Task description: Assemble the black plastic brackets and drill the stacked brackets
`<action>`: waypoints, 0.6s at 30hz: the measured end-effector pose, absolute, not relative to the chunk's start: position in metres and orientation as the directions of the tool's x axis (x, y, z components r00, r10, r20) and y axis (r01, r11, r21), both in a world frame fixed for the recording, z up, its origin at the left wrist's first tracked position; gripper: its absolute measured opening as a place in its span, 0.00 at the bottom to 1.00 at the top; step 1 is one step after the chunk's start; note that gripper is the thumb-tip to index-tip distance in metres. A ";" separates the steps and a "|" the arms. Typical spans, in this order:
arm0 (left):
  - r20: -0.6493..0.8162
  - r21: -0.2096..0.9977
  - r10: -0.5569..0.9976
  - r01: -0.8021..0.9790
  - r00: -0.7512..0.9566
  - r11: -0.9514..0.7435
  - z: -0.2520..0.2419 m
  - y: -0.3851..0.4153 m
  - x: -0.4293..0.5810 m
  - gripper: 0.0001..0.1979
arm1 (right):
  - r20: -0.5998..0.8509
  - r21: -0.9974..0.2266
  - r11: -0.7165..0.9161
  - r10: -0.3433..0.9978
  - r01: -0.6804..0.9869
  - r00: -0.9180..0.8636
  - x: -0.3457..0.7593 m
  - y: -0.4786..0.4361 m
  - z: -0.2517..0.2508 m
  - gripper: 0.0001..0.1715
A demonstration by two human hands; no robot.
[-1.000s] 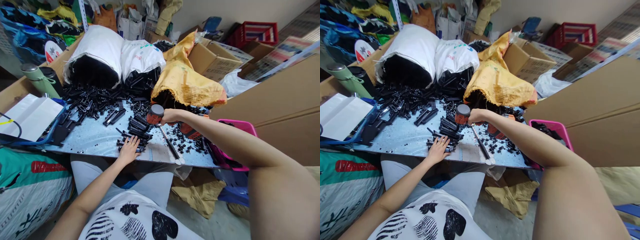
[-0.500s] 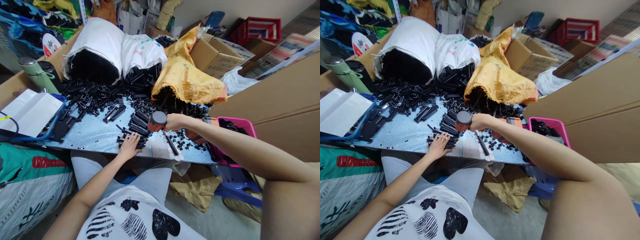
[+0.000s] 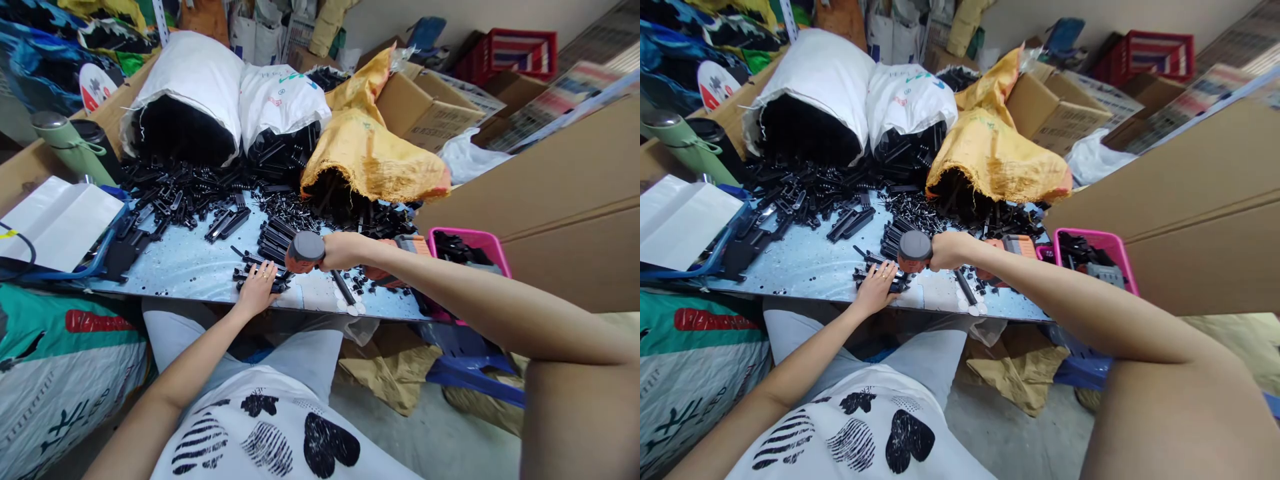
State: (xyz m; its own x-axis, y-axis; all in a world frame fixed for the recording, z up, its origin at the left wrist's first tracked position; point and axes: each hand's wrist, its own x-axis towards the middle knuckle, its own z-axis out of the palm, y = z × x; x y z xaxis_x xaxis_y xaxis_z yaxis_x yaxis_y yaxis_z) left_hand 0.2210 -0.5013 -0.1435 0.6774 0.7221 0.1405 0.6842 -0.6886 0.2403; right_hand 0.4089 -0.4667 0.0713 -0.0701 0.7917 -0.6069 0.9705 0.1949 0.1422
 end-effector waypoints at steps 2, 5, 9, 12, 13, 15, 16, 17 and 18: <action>0.145 0.253 0.722 0.680 0.676 -0.688 -0.144 -0.501 0.221 0.36 | -0.636 0.124 0.215 0.766 0.969 -0.088 0.406 -0.466 0.066 0.20; 0.147 0.268 0.721 0.674 0.677 -0.688 -0.144 -0.501 0.221 0.36 | -0.640 0.121 0.230 0.762 0.966 -0.101 0.405 -0.470 0.062 0.21; 0.153 0.280 0.724 0.673 0.672 -0.684 -0.145 -0.500 0.221 0.36 | -0.585 0.211 0.213 0.809 0.954 -0.052 0.403 -0.484 0.072 0.21; 0.182 0.279 0.715 0.662 0.675 -0.696 -0.147 -0.501 0.221 0.35 | -0.595 0.206 0.249 0.799 0.946 -0.081 0.395 -0.492 0.081 0.19; 0.192 0.279 0.712 0.658 0.676 -0.700 -0.148 -0.501 0.220 0.36 | -0.610 0.188 0.270 0.786 0.944 -0.103 0.391 -0.492 0.081 0.18; 0.199 0.281 0.709 0.654 0.677 -0.703 -0.149 -0.501 0.220 0.36 | -0.634 0.161 0.283 0.764 0.945 -0.121 0.385 -0.491 0.079 0.17; 0.198 0.281 0.710 0.655 0.676 -0.701 -0.149 -0.501 0.220 0.36 | -0.639 0.154 0.275 0.760 0.949 -0.116 0.383 -0.491 0.076 0.16; 0.196 0.280 0.712 0.658 0.674 -0.700 -0.150 -0.501 0.221 0.36 | -0.637 0.147 0.259 0.763 0.954 -0.109 0.382 -0.490 0.072 0.16; 0.194 0.277 0.713 0.659 0.674 -0.699 -0.149 -0.501 0.221 0.36 | -0.631 0.139 0.242 0.769 0.960 -0.103 0.383 -0.491 0.068 0.16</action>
State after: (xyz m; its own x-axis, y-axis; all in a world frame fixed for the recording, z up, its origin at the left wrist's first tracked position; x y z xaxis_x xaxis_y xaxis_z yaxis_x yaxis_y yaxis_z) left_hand 0.2207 -0.5008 -0.1493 0.6741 0.7128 0.1935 0.6593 -0.6988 0.2773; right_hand 0.3830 -0.4909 0.0680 -0.1027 0.7690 -0.6310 0.9602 0.2423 0.1391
